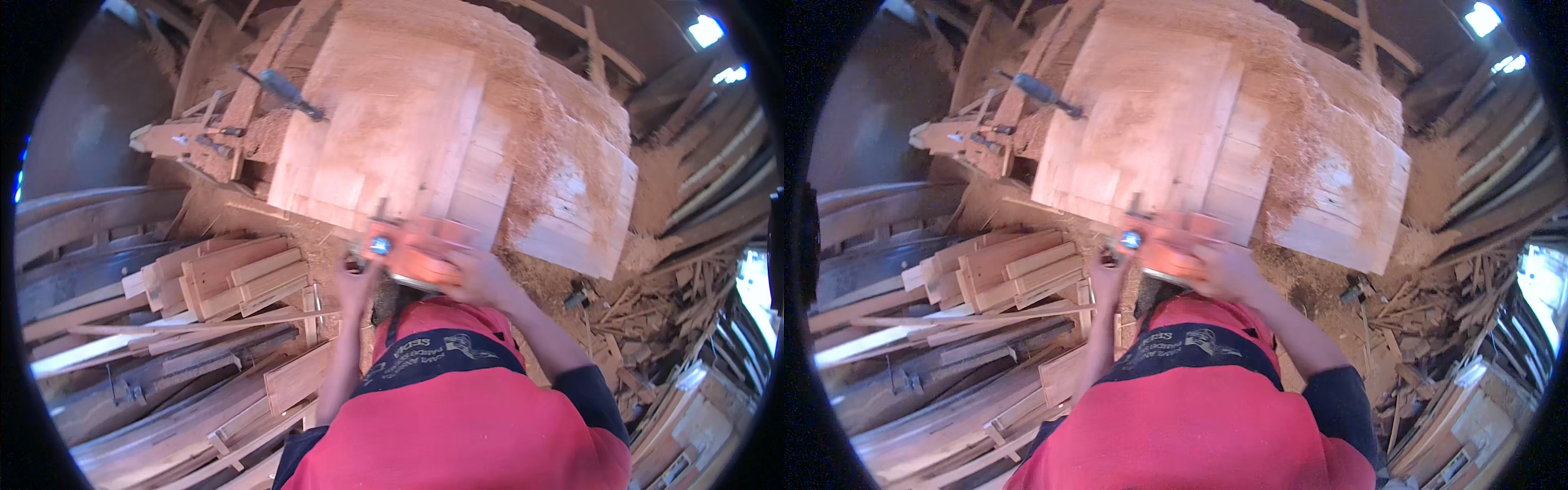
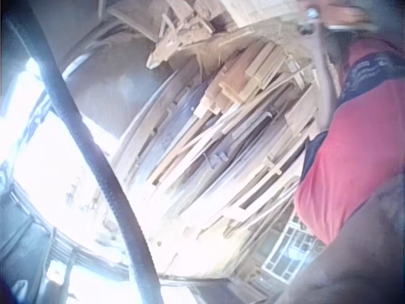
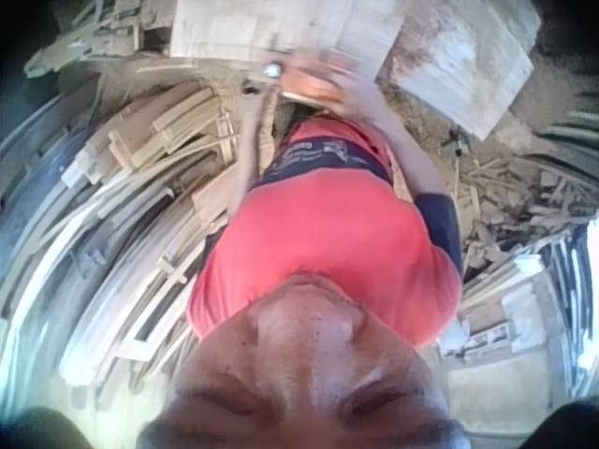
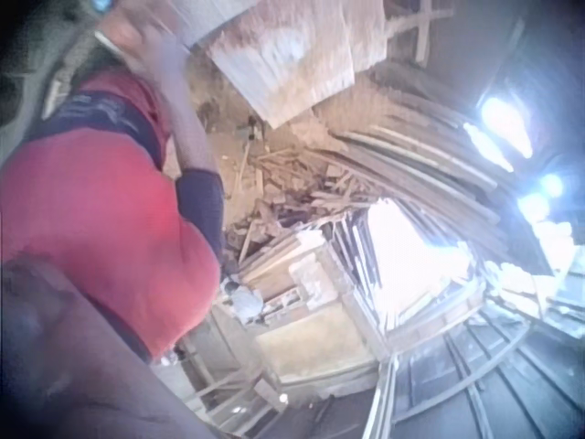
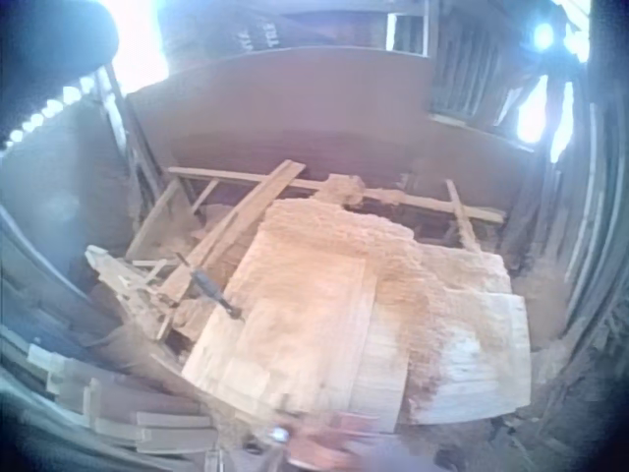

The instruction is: The person uses a power sander to smooth the surface of a wooden board, then brushes away wood shavings with a handheld brush and moves the board.

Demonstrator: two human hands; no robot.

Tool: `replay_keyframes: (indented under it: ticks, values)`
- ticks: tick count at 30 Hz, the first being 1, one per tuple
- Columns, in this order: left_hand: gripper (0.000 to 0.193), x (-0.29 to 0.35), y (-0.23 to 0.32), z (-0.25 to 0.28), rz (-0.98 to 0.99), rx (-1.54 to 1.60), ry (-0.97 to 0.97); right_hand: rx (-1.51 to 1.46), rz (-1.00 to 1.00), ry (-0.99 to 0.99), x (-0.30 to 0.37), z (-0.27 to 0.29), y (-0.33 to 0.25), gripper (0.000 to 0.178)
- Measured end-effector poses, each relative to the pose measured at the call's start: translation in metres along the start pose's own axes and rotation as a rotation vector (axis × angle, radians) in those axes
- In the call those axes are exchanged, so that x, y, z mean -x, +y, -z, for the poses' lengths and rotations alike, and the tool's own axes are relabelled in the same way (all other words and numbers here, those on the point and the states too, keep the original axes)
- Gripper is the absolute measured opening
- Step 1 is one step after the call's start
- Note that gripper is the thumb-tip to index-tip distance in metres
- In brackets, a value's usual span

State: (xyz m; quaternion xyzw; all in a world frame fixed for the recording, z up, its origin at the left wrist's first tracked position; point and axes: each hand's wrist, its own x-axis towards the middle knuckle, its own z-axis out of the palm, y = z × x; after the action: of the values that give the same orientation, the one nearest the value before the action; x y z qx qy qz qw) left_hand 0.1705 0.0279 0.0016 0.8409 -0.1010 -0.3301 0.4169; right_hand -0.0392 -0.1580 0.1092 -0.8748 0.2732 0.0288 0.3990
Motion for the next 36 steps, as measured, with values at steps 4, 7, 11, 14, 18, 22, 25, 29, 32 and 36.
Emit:
replay_keyframes:
  ticks: [4,7,11,14,18,22,25,29,32,36]
  values:
    - [0.087,0.017,0.016,-0.013,-0.019,-0.015,-0.005,-0.056,0.019,0.053,0.015,0.007,0.006,0.036]
    - [0.086,0.001,0.018,0.007,0.024,0.028,-0.018,-0.087,0.067,0.077,-0.009,-0.001,-0.007,0.035]
    - [0.086,-0.043,0.023,0.058,0.03,0.016,0.021,-0.044,0.134,0.1,-0.064,-0.024,-0.045,0.033]
    - [0.088,-0.087,0.001,0.099,0.005,0.061,0.09,-0.061,0.171,0.09,-0.115,-0.045,-0.08,0.033]
    - [0.087,-0.145,-0.001,0.153,-0.033,0.035,0.183,-0.135,0.216,0.061,-0.18,-0.072,-0.114,0.032]
    - [0.079,-0.204,-0.021,0.213,-0.061,0.135,0.222,-0.17,0.285,0.016,-0.241,-0.085,-0.159,0.034]
    - [0.075,-0.217,-0.033,0.234,-0.001,0.217,0.227,-0.175,0.221,-0.039,-0.253,-0.098,-0.169,0.034]
    - [0.078,-0.174,-0.015,0.178,0.003,0.185,0.093,-0.131,0.196,-0.001,-0.201,-0.085,-0.122,0.037]
    - [0.073,-0.113,-0.04,0.115,-0.056,-0.049,0.023,-0.113,0.07,-0.083,-0.114,-0.041,-0.079,0.041]
    - [0.076,-0.001,0.014,0.005,-0.09,0.003,-0.014,0.004,0.0,0.0,-0.002,0.003,-0.006,0.035]
